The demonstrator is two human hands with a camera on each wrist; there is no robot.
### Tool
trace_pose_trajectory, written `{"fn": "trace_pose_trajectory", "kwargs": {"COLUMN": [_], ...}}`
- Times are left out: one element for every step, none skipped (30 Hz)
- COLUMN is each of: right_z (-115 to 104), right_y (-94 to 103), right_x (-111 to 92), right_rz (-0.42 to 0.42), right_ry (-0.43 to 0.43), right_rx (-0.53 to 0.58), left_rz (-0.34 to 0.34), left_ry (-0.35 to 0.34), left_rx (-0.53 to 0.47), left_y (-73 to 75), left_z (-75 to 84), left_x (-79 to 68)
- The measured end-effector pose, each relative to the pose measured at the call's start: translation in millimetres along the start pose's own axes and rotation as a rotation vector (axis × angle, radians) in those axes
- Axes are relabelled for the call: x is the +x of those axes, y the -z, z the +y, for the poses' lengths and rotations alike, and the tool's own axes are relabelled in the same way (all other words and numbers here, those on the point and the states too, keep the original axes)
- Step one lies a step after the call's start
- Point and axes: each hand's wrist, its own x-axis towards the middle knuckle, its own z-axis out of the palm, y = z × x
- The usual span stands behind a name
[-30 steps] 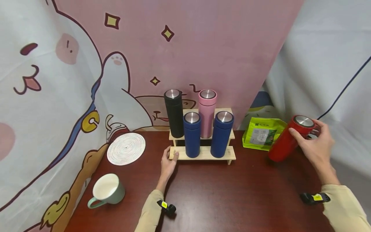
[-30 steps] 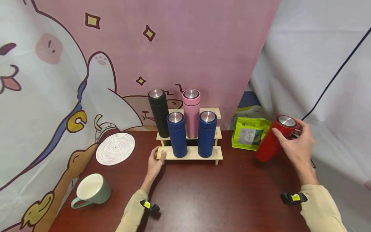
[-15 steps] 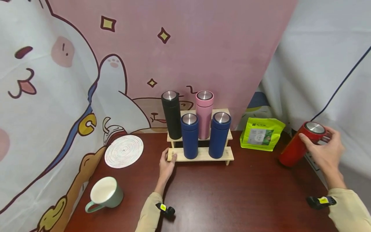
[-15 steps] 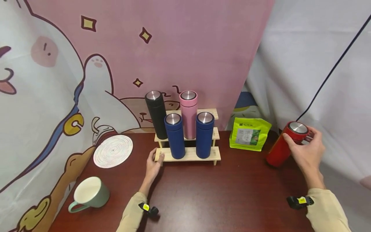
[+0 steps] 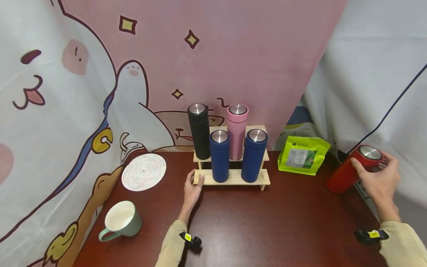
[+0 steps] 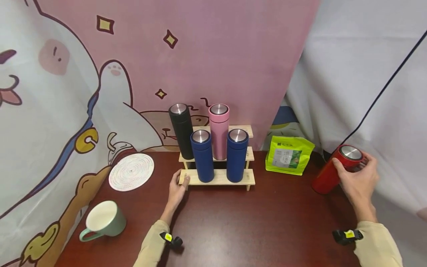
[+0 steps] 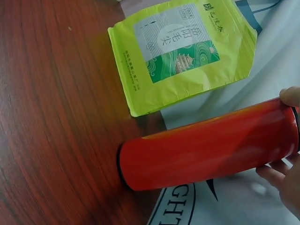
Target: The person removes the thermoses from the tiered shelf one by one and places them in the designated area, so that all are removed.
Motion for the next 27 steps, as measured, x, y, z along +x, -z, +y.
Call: {"fn": "trace_pose_trajectory", "kwargs": {"right_z": [0, 0, -1, -1, -2, -3, -3, -4, -5, -7, -10, -12, -16, -20, -25, -30, -36, -41, -47, -52, -57, -62, -66, -70, -74, -78, -82], "right_y": [0.9, 1.8, 3.3, 4.6, 5.6, 6.5, 7.3, 7.8, 8.0, 7.7, 7.0, 6.6, 7.2, 7.7, 8.3, 8.7, 9.2, 10.0, 10.9, 11.3, 11.5, 11.5, 11.4, 11.0, 10.4, 9.6, 9.1], "right_x": [0, 0, 1, 2, 3, 5, 6, 7, 8, 9, 9, 10, 9, 9, 9, 9, 9, 9, 9, 9, 9, 8, 8, 7, 6, 5, 5], "right_rz": [-0.019, -0.039, -0.066, -0.091, -0.105, -0.119, -0.129, -0.134, -0.131, -0.125, -0.114, -0.11, -0.106, -0.098, -0.089, -0.085, -0.082, -0.083, -0.085, -0.085, -0.089, -0.091, -0.086, -0.085, -0.08, -0.076, -0.079], "right_ry": [-0.01, -0.012, -0.007, 0.004, 0.017, 0.031, 0.047, 0.06, 0.071, 0.077, 0.079, 0.082, 0.084, 0.084, 0.084, 0.085, 0.082, 0.082, 0.084, 0.084, 0.084, 0.088, 0.092, 0.098, 0.107, 0.114, 0.116], "right_rx": [-0.018, -0.037, -0.063, -0.083, -0.101, -0.12, -0.134, -0.148, -0.159, -0.166, -0.174, -0.179, -0.182, -0.181, -0.176, -0.17, -0.164, -0.155, -0.147, -0.141, -0.138, -0.134, -0.127, -0.125, -0.119, -0.116, -0.113], "left_rz": [-0.002, -0.004, -0.004, -0.007, -0.011, -0.014, -0.017, -0.018, -0.019, -0.018, -0.015, -0.012, -0.011, -0.01, -0.01, -0.008, -0.006, -0.006, -0.003, 0.0, 0.003, 0.006, 0.006, 0.007, 0.008, 0.008, 0.008], "left_ry": [-0.004, -0.007, -0.009, -0.007, -0.001, 0.002, 0.004, 0.007, 0.009, 0.01, 0.011, 0.011, 0.01, 0.01, 0.008, 0.005, 0.001, 0.001, -0.001, -0.003, -0.001, 0.0, 0.005, 0.008, 0.01, 0.014, 0.017], "left_rx": [-0.006, -0.012, -0.014, -0.017, -0.018, -0.016, -0.014, -0.013, -0.01, -0.01, -0.011, -0.012, -0.017, -0.021, -0.023, -0.021, -0.019, -0.017, -0.013, -0.009, -0.006, -0.003, -0.005, -0.005, -0.006, -0.008, -0.01], "left_y": [0.0, -0.2, -0.3, -0.4, -0.5, -0.7, -1.0, -1.0, -0.9, -0.7, -0.3, 0.1, -0.1, -0.3, -0.4, -0.3, -0.2, -0.1, -0.2, -0.2, -0.3, -0.5, -0.6, -0.8, -1.0, -1.3, -1.4], "left_z": [-0.3, -0.7, -1.6, -1.9, -2.1, -2.7, -3.1, -3.5, -3.8, -3.7, -3.7, -3.5, -3.3, -3.0, -2.7, -2.3, -2.1, -1.7, -1.6, -1.6, -1.6, -1.6, -1.5, -1.4, -1.7, -2.0, -2.0], "left_x": [0.4, 0.8, 1.1, 1.3, 1.5, 2.1, 2.7, 3.3, 3.9, 4.2, 4.6, 4.9, 4.7, 4.5, 4.2, 4.2, 4.3, 4.3, 4.3, 4.5, 4.5, 4.6, 4.5, 4.6, 4.6, 4.6, 4.4]}}
